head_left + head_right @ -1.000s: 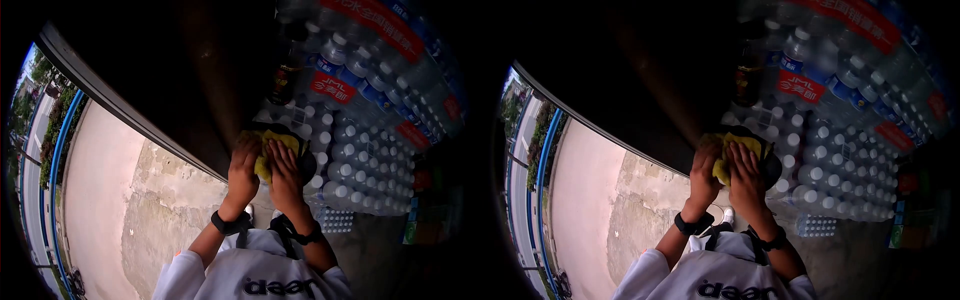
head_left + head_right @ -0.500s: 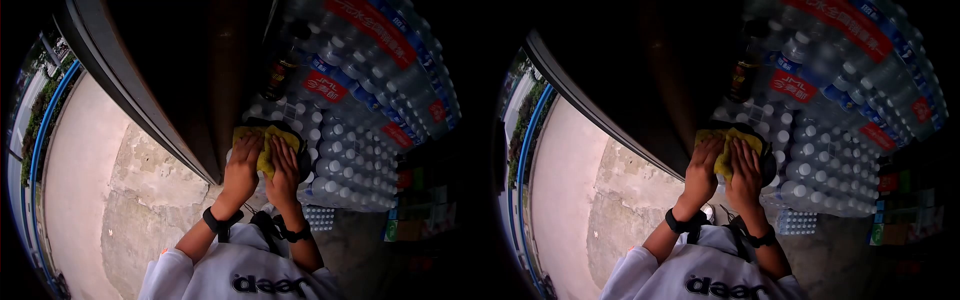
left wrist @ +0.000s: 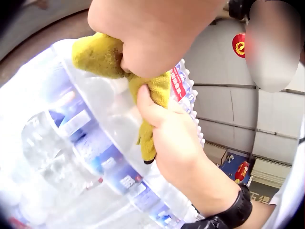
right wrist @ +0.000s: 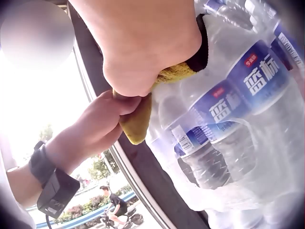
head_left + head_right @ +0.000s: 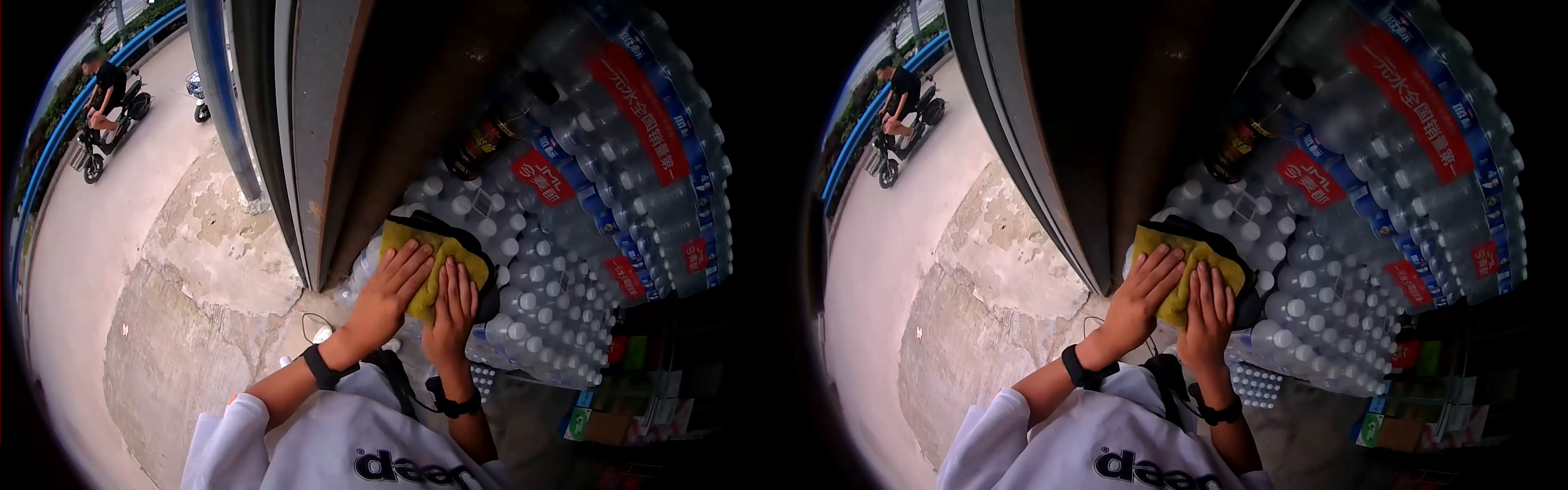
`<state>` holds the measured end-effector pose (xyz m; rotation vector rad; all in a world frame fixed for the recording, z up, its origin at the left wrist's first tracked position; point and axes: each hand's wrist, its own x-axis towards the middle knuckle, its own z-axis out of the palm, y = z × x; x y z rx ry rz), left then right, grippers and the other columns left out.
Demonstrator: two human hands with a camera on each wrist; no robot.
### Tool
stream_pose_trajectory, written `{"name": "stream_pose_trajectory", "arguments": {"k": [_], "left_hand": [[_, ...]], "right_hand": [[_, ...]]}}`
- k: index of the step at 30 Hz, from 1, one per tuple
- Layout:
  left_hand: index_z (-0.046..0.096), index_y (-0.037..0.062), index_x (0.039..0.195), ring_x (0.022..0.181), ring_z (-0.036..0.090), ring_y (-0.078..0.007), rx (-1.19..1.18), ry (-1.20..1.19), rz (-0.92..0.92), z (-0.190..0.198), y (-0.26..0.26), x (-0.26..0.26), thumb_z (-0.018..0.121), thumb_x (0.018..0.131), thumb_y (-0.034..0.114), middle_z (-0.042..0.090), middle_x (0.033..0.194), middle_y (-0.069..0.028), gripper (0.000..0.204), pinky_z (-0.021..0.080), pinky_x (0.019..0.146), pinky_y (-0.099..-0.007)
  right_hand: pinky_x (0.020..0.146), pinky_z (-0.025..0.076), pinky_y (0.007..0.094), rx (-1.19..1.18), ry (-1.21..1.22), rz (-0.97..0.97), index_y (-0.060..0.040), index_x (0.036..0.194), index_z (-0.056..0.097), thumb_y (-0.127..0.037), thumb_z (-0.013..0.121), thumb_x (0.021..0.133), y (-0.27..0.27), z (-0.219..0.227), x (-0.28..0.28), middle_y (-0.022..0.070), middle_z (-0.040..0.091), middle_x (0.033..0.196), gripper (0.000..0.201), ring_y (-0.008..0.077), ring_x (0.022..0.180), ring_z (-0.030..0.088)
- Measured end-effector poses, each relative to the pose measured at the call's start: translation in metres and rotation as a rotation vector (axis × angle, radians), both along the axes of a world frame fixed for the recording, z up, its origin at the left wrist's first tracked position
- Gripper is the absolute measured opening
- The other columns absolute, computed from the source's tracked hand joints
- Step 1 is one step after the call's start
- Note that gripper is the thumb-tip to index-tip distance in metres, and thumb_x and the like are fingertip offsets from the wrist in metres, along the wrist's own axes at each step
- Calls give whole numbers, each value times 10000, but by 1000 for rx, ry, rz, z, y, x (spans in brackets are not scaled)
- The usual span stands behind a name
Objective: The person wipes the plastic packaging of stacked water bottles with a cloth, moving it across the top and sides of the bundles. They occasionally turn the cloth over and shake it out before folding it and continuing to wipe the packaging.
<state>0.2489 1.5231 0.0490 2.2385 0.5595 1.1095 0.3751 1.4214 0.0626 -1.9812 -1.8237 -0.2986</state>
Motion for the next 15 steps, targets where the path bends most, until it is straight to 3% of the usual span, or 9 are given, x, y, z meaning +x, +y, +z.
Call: {"name": "stream_pose_trajectory", "arguments": {"k": [4, 7, 10, 15], "left_hand": [[523, 12, 1426, 1483, 344, -360, 57, -4, -58, -17, -20, 2, 594, 799, -5, 426, 1562, -142, 631, 293, 1201, -515], [523, 9, 1421, 1479, 357, -331, 118, -22, -97, -1, 4, 21, 601, 797, 0, 453, 1541, -139, 629, 303, 1202, -499], [526, 8, 1415, 1475, 365, -325, 54, -73, -33, 0, 12, 21, 606, 791, -7, 474, 1526, -136, 630, 307, 1203, -491], [516, 33, 1439, 1478, 353, -340, -11, -28, -9, -47, -25, -12, 623, 793, -1, 434, 1560, -120, 657, 299, 1205, -489]], "right_hand": [[1204, 179, 516, -95, -42, -4, 39, 1486, 429, -186, 463, 981, -40, -3, 11, 195, 432, 1553, 554, 364, 1475, 355], [1210, 150, 522, -48, 104, -86, 56, 1511, 371, -284, 460, 1013, -21, 22, 8, 213, 400, 1568, 610, 385, 1482, 329], [1211, 143, 521, 74, 100, -44, 60, 1515, 359, -313, 467, 1006, 14, 9, -4, 214, 387, 1576, 640, 392, 1482, 325], [1188, 166, 589, -137, -120, 22, 12, 1467, 465, -132, 494, 929, -31, -27, -3, 173, 459, 1536, 558, 388, 1462, 363]]}}
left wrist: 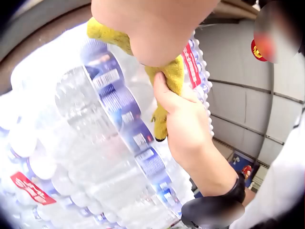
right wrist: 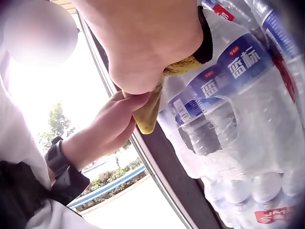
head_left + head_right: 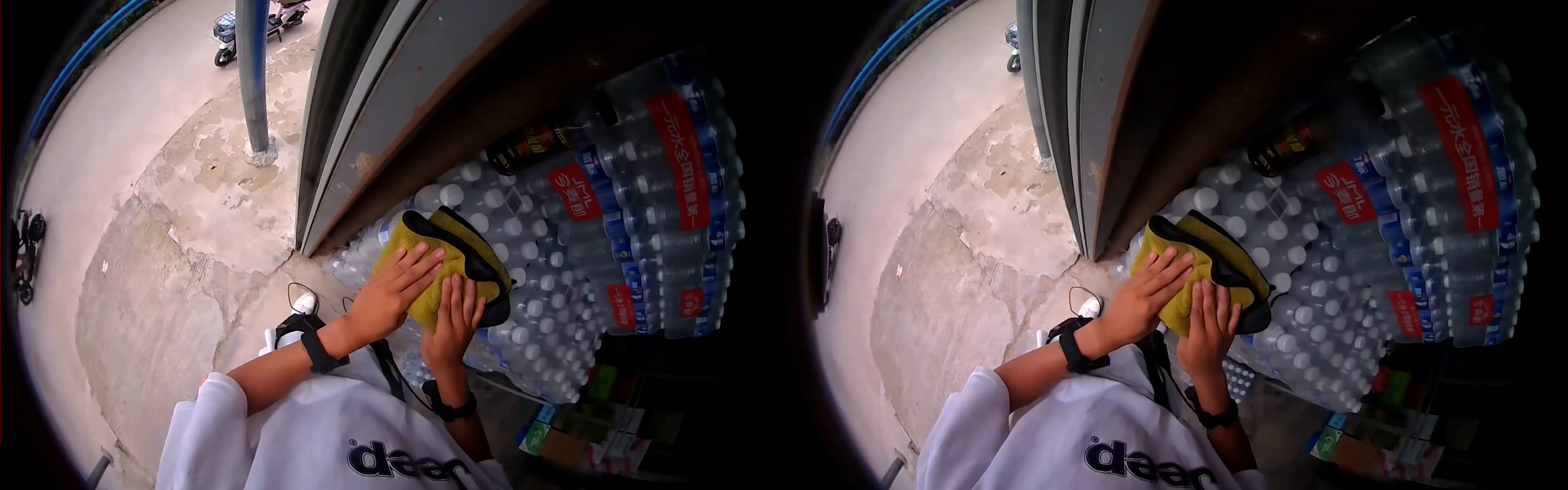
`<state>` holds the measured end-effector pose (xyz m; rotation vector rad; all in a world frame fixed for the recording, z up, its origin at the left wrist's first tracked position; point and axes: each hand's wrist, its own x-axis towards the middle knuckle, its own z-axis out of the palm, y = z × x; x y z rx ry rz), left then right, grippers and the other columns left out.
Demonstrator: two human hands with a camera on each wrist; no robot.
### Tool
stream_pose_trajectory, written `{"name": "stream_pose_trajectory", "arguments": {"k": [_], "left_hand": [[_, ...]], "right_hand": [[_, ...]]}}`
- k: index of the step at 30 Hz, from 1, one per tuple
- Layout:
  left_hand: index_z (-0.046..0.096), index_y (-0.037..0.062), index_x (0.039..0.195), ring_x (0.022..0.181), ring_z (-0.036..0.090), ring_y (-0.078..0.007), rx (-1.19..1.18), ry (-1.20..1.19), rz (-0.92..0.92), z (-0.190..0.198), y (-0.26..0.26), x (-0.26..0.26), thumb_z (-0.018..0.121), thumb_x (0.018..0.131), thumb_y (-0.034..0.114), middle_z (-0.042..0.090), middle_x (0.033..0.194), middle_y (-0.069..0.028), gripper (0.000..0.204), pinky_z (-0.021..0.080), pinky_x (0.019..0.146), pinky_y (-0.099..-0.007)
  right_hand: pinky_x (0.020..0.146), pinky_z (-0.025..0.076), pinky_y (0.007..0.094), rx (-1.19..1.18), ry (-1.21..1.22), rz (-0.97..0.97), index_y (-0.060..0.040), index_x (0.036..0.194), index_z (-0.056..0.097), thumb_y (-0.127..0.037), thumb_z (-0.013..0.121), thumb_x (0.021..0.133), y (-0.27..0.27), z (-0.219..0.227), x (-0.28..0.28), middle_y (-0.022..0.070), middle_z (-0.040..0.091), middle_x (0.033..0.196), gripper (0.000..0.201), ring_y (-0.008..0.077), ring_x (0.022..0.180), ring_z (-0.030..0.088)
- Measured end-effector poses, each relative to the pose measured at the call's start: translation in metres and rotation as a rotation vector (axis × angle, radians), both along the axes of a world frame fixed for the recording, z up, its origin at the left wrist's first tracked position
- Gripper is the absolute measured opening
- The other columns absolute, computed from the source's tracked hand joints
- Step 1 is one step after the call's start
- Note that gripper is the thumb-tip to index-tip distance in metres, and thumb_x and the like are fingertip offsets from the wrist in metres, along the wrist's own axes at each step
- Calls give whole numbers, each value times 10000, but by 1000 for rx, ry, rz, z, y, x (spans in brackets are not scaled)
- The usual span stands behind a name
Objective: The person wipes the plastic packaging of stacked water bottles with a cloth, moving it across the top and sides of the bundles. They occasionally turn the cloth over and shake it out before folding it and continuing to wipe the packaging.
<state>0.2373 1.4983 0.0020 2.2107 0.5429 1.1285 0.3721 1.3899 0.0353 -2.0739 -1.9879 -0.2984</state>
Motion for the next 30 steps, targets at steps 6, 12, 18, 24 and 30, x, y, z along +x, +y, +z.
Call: {"name": "stream_pose_trajectory", "arguments": {"k": [6, 12, 18, 24, 30], "left_hand": [[455, 50, 1491, 1483, 344, -342, 35, -77, -56, 17, 23, -2, 610, 820, 28, 393, 1587, -123, 690, 290, 1209, -480], [357, 47, 1545, 1506, 274, -385, -396, -444, 14, -41, 18, -11, 565, 820, -46, 318, 1607, -206, 759, 225, 1235, -468], [324, 78, 1571, 1529, 145, -444, -325, -292, -20, -37, -1, -19, 477, 671, -162, 173, 1657, -210, 944, 192, 1238, -507], [313, 75, 1569, 1519, 193, -435, -381, -391, -53, -44, 18, -9, 507, 766, -129, 186, 1647, -228, 851, 216, 1231, -468], [339, 45, 1551, 1525, 152, -453, -540, -459, 36, -93, -13, -1, 490, 791, -143, 153, 1657, -239, 798, 186, 1235, -478]], "right_hand": [[1185, 156, 605, 89, 114, -18, 46, 1487, 413, -203, 471, 984, 20, 27, -14, 236, 405, 1553, 565, 450, 1463, 331], [1193, 151, 593, -95, 52, 140, 2, 1513, 412, -143, 485, 938, 56, 9, -42, 173, 390, 1585, 597, 423, 1483, 307], [1198, 141, 604, -228, 51, 182, -17, 1506, 436, -68, 480, 914, 25, 29, -18, 162, 423, 1568, 596, 422, 1474, 330], [1188, 142, 620, -119, 28, 199, -23, 1499, 455, -36, 498, 897, 50, 19, -28, 145, 433, 1566, 604, 416, 1483, 318], [1202, 115, 608, -418, 98, 285, -34, 1475, 498, -55, 446, 937, 54, 19, -31, 138, 455, 1554, 541, 405, 1486, 318]]}}
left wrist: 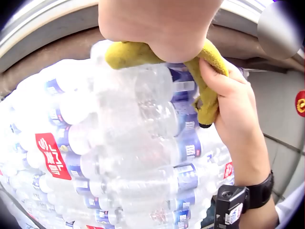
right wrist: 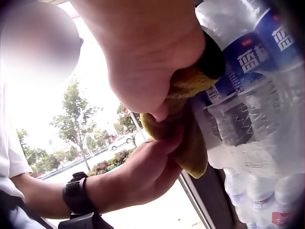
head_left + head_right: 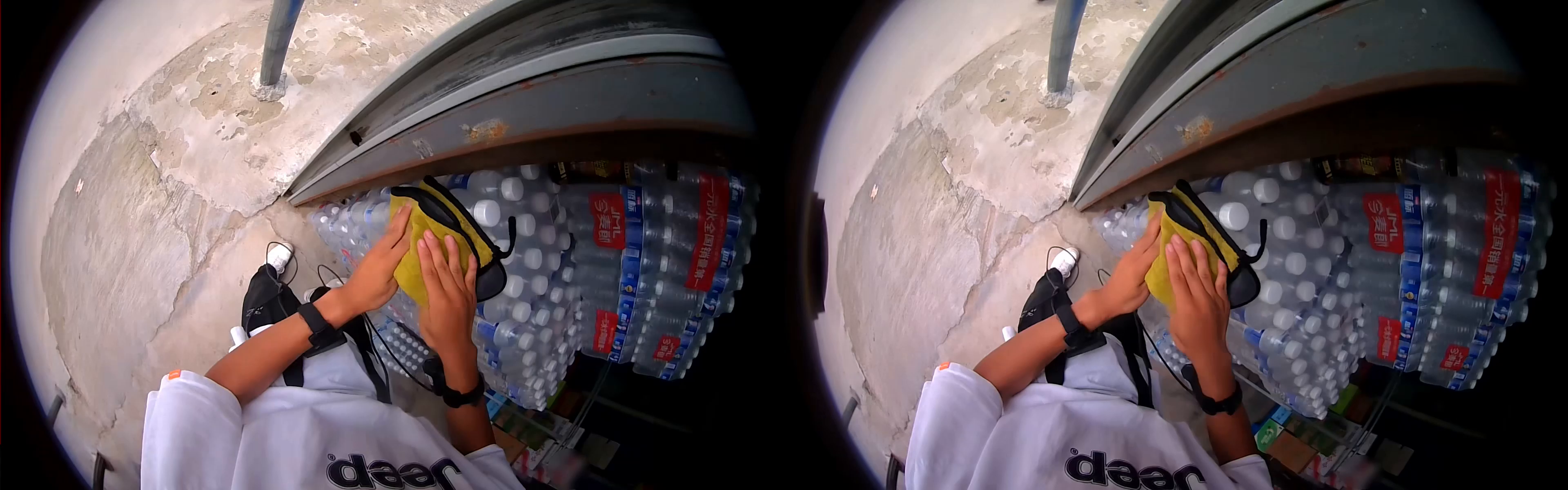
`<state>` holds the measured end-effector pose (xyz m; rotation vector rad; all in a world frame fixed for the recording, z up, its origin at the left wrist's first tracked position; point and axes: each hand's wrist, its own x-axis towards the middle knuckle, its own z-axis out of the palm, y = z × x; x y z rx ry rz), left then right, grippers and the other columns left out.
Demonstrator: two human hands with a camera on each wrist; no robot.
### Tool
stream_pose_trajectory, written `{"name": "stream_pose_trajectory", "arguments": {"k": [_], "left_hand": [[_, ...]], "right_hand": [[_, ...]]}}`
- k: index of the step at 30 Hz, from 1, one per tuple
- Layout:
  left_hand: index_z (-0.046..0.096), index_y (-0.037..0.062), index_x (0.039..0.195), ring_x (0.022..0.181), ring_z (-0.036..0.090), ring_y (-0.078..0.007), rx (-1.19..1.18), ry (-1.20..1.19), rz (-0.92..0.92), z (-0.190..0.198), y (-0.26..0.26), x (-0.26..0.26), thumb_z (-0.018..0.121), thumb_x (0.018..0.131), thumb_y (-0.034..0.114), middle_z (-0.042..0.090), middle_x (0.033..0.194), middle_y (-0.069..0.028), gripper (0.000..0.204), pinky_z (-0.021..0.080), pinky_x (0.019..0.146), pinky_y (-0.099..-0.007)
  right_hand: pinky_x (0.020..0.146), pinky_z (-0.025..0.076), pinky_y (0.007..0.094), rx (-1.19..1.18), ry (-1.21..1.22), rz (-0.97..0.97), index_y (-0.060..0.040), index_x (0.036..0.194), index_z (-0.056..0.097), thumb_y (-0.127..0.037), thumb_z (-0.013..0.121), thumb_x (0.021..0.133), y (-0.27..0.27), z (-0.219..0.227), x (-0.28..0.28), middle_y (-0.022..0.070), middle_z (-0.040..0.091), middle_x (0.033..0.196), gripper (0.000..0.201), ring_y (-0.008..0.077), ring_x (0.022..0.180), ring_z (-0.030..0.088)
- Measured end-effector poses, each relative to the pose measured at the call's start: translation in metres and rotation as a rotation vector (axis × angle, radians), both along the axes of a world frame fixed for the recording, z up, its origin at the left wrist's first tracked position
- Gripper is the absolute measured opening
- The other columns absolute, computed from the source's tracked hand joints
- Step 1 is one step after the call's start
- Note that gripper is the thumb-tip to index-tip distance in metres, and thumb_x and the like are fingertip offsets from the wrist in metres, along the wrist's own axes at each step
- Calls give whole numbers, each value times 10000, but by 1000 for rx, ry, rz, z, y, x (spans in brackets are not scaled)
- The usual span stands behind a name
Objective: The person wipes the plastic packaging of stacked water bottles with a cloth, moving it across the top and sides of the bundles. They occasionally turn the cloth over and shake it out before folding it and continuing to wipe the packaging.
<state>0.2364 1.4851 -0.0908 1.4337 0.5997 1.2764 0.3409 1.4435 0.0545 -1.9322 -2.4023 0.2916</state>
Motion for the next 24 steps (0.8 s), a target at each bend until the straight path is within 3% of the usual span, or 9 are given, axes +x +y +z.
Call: {"name": "stream_pose_trajectory", "arguments": {"k": [4, 7, 8, 13, 16, 19, 21, 22, 24], "left_hand": [[326, 61, 1564, 1523, 133, -476, 179, 97, -7, 64, 19, -5, 502, 787, -133, 142, 1651, -263, 821, 195, 1223, -516], [296, 62, 1576, 1516, 175, -466, 116, 37, 96, 37, 15, 12, 499, 853, -90, 158, 1648, -266, 766, 212, 1219, -484], [313, 49, 1564, 1511, 197, -461, 50, 30, 92, 25, 11, 14, 494, 882, -68, 187, 1638, -270, 715, 219, 1217, -470], [401, -11, 1496, 1491, 280, -429, -277, 91, -24, -21, -5, 10, 470, 994, 33, 317, 1584, -292, 509, 246, 1207, -411], [385, -30, 1502, 1517, 232, -411, -75, 90, 6, 9, -15, 7, 485, 986, 35, 274, 1613, -276, 530, 216, 1215, -427], [337, -12, 1534, 1525, 135, -473, 181, 170, -14, 52, -12, 7, 496, 974, 41, 157, 1639, -303, 585, 158, 1224, -482], [310, -30, 1543, 1528, 116, -473, 415, 345, 41, 34, -10, 20, 489, 993, 68, 120, 1639, -320, 586, 152, 1226, -463], [369, -41, 1504, 1499, 132, -533, 450, 485, 11, 8, -12, 21, 505, 947, 22, 153, 1609, -359, 576, 192, 1209, -486], [453, -43, 1439, 1452, 279, -512, 321, 476, -135, -22, -19, 21, 522, 922, 3, 303, 1547, -341, 523, 297, 1161, -482]], "right_hand": [[1196, 137, 606, 297, -19, -79, -25, 1483, 479, -32, 527, 878, -14, 16, 12, 124, 457, 1555, 608, 390, 1475, 347], [1198, 135, 602, 291, -177, -21, -20, 1484, 476, -40, 525, 881, -10, -7, 15, 122, 460, 1554, 605, 368, 1471, 362], [1201, 213, 528, 255, -220, 29, -18, 1472, 487, -37, 501, 887, -7, -13, 14, 106, 473, 1544, 586, 297, 1463, 391], [1180, 319, 407, 143, -107, 130, -21, 1440, 509, -82, 490, 908, 2, -28, 19, 74, 502, 1509, 536, 213, 1447, 412], [1211, 287, 447, 205, -18, 95, -22, 1435, 514, -100, 546, 900, -6, 1, 19, 74, 510, 1501, 542, 219, 1444, 416], [1200, 302, 448, 397, -13, -32, -76, 1439, 540, -115, 553, 920, -29, 23, 33, 43, 534, 1488, 520, 210, 1428, 442], [1183, 322, 438, 441, -21, -79, -100, 1433, 555, -123, 553, 921, -48, -12, 46, 25, 540, 1485, 513, 185, 1418, 454], [1175, 332, 433, 470, -32, -99, -111, 1430, 562, -127, 553, 922, -56, -34, 51, 17, 544, 1483, 509, 173, 1413, 460], [1162, 334, 403, 414, 81, -174, -131, 1426, 572, -134, 554, 924, -76, -87, 54, -11, 536, 1489, 502, 147, 1395, 476]]}}
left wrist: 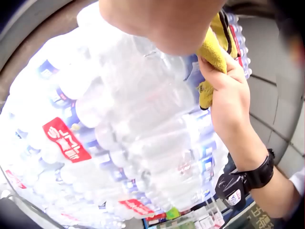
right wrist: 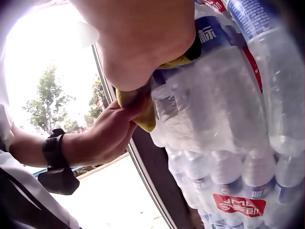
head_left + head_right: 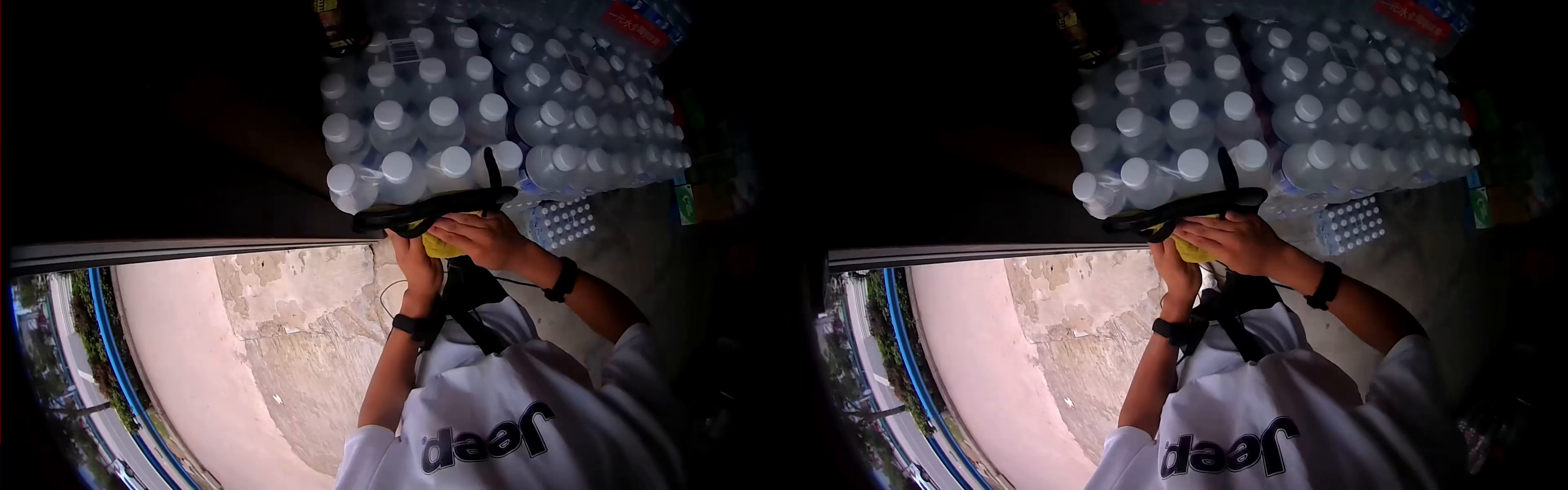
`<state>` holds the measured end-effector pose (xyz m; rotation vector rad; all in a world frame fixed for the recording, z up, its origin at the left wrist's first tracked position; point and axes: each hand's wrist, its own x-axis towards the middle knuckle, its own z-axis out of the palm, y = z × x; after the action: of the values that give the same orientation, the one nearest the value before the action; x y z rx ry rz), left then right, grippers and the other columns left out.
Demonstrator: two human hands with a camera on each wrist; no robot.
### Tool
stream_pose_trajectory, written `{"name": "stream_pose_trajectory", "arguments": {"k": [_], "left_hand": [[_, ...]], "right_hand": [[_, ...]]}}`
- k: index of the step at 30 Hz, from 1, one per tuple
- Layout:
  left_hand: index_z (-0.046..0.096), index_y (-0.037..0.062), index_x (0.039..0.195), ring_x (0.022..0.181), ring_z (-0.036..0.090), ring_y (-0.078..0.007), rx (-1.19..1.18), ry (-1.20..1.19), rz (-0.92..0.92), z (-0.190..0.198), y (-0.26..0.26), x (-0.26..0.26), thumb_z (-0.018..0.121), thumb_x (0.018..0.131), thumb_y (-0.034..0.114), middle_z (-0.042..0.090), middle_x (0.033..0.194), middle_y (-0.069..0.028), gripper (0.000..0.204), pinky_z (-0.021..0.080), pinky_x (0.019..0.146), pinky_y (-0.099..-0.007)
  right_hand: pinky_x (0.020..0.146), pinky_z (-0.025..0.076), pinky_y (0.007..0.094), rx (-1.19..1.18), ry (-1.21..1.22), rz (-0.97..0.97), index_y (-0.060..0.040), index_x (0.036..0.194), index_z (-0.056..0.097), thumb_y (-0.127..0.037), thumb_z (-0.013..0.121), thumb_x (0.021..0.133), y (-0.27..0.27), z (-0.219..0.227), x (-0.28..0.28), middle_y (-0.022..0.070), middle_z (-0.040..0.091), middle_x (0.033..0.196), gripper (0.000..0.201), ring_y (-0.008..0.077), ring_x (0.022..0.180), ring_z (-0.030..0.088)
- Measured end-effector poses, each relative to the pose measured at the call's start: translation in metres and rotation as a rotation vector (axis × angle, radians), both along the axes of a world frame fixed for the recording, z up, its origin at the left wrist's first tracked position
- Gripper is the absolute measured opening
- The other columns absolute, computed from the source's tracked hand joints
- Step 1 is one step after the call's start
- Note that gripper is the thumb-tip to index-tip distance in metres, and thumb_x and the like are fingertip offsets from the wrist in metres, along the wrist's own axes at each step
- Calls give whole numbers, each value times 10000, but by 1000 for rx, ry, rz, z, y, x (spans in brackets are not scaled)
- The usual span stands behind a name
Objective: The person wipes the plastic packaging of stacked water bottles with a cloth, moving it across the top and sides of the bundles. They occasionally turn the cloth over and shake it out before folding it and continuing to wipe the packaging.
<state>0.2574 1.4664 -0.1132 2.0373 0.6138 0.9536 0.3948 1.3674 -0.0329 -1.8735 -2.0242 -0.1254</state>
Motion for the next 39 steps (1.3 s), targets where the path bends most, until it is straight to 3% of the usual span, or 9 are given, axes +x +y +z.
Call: {"name": "stream_pose_trajectory", "arguments": {"k": [2, 6, 7, 9, 11, 15, 23, 27, 39], "left_hand": [[413, -61, 1465, 1422, 377, -457, -36, 75, -159, -18, -1, -16, 540, 939, 45, 390, 1509, -305, 551, 346, 1140, -453], [206, -124, 1539, 1496, 274, -390, 31, -167, -140, 85, -5, -4, 523, 992, 186, 245, 1608, -279, 705, 279, 1192, -436], [240, -37, 1564, 1486, 170, -551, 39, -195, -98, 79, -5, -3, 492, 986, 125, 153, 1623, -334, 651, 200, 1192, -583], [250, -26, 1567, 1492, 104, -564, 398, -45, -83, 89, 15, 12, 519, 992, 154, 142, 1633, -317, 660, 131, 1193, -626], [331, -36, 1535, 1472, 117, -588, 439, -8, -53, 60, 13, 18, 514, 951, 77, 196, 1627, -296, 622, 119, 1180, -645], [428, -43, 1478, 1400, 263, -586, 431, 165, -243, 11, 16, -17, 503, 889, -7, 302, 1579, -290, 595, 198, 1149, -639], [382, -21, 1512, 1488, 217, -515, 553, -117, -416, 157, 17, 48, 559, 950, 138, 295, 1601, -278, 611, 125, 1198, -652], [543, 112, 1453, 1487, 260, -486, 831, 180, -437, 163, 25, 55, 541, 930, 144, 399, 1575, -204, 524, 204, 1175, -627], [497, -12, 1459, 1462, 325, -473, 898, 299, -647, 201, 25, 75, 496, 863, 16, 417, 1552, -240, 596, 234, 1191, -579]], "right_hand": [[1147, 317, 347, -18, -44, -73, -192, 1451, 554, -156, 565, 923, -21, -28, -9, -52, 488, 1527, 529, 118, 1408, 450], [1159, 286, 320, 95, -16, -113, -203, 1498, 490, -196, 582, 919, -1, 49, -15, -54, 421, 1579, 587, 118, 1485, 328], [1078, 392, 296, 187, 2, -150, -190, 1414, 588, -184, 553, 964, 5, 65, -11, -30, 528, 1505, 451, 159, 1391, 493], [1166, 340, 351, 313, 8, -212, -184, 1402, 596, -189, 555, 967, 10, 67, 4, -25, 531, 1503, 438, 176, 1409, 475], [1199, 319, 443, 360, 41, -198, -172, 1397, 602, -192, 553, 968, 2, 33, 3, -14, 546, 1479, 432, 211, 1408, 475], [1238, 282, 427, 216, 171, -281, -167, 1443, 546, -203, 574, 944, -30, -30, -21, -9, 466, 1535, 500, 196, 1433, 420], [1223, 311, 470, 753, 355, -548, -106, 1486, 472, -144, 591, 939, 6, 56, -18, 83, 421, 1566, 562, 273, 1465, 380], [1209, 353, 461, 804, 558, -591, -26, 1512, 385, 16, 670, 828, 2, 13, -22, 166, 379, 1572, 742, 348, 1473, 342], [1196, 356, 427, 824, 858, -495, -62, 1554, 323, 10, 619, 903, 8, 19, -24, 160, 321, 1611, 719, 335, 1480, 336]]}}
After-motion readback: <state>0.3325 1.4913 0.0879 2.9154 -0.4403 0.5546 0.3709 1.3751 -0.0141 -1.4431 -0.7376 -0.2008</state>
